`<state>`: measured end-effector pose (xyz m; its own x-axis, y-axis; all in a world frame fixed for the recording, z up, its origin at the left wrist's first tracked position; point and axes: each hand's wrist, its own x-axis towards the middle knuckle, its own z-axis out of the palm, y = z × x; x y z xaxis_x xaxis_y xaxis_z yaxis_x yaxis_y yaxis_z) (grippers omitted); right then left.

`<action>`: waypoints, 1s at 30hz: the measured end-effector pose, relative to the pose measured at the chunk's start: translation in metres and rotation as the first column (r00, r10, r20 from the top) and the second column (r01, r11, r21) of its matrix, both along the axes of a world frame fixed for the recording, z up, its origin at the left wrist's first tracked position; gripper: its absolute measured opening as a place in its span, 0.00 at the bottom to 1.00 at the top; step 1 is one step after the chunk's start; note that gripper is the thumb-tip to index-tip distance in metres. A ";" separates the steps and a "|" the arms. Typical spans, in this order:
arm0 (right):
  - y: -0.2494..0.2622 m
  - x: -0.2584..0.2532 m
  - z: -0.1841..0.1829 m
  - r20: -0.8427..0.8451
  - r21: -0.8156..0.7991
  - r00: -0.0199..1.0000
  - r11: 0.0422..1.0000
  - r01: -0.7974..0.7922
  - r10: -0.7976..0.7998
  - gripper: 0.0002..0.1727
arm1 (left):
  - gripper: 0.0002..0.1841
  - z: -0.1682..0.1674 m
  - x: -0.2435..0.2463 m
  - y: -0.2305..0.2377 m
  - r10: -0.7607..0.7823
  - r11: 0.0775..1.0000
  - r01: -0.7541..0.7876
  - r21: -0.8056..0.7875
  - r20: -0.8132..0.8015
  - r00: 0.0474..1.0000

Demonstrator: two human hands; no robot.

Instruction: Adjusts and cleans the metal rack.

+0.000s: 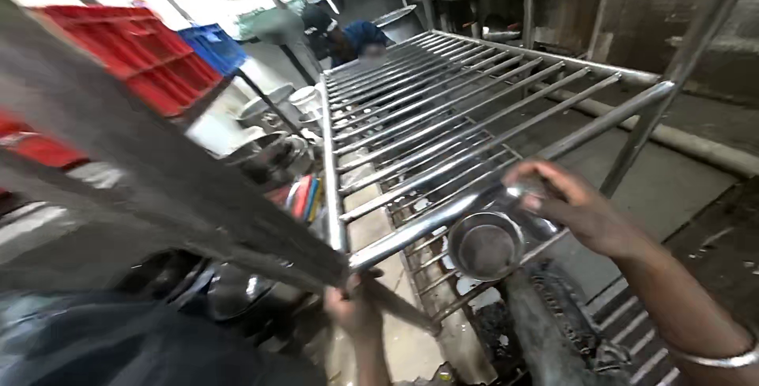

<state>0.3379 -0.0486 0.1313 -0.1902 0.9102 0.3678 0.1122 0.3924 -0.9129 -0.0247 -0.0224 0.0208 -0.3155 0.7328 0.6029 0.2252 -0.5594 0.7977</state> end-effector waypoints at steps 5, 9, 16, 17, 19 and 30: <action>-0.030 0.100 -0.219 0.329 -0.477 0.867 0.727 0.494 -0.374 0.12 | 0.27 0.003 -0.011 -0.004 -0.166 0.984 0.170 -0.051 0.082 0.983; -0.027 0.109 -0.357 0.652 -0.510 0.715 0.552 0.660 -0.253 0.23 | 0.24 0.006 -0.026 -0.003 -0.254 0.959 0.261 -0.112 0.068 0.965; -0.017 0.112 -0.490 0.811 -0.368 0.488 0.366 0.855 -0.324 0.39 | 0.16 0.011 -0.029 0.003 -0.273 0.923 0.281 -0.264 0.068 0.960; -0.016 0.111 -0.493 0.813 -0.369 0.488 0.367 0.854 -0.318 0.40 | 0.15 0.012 -0.033 0.004 -0.330 0.894 0.342 -0.289 0.090 0.940; -0.009 0.110 -0.492 0.808 -0.385 0.509 0.387 0.838 -0.298 0.41 | 0.09 0.012 -0.043 0.009 -0.504 0.797 0.525 -0.297 0.151 0.850; -0.023 0.084 -0.401 0.770 -0.070 0.573 0.856 0.512 -0.280 0.30 | 0.16 0.013 -0.036 0.029 -0.854 0.422 0.893 -0.158 0.260 0.450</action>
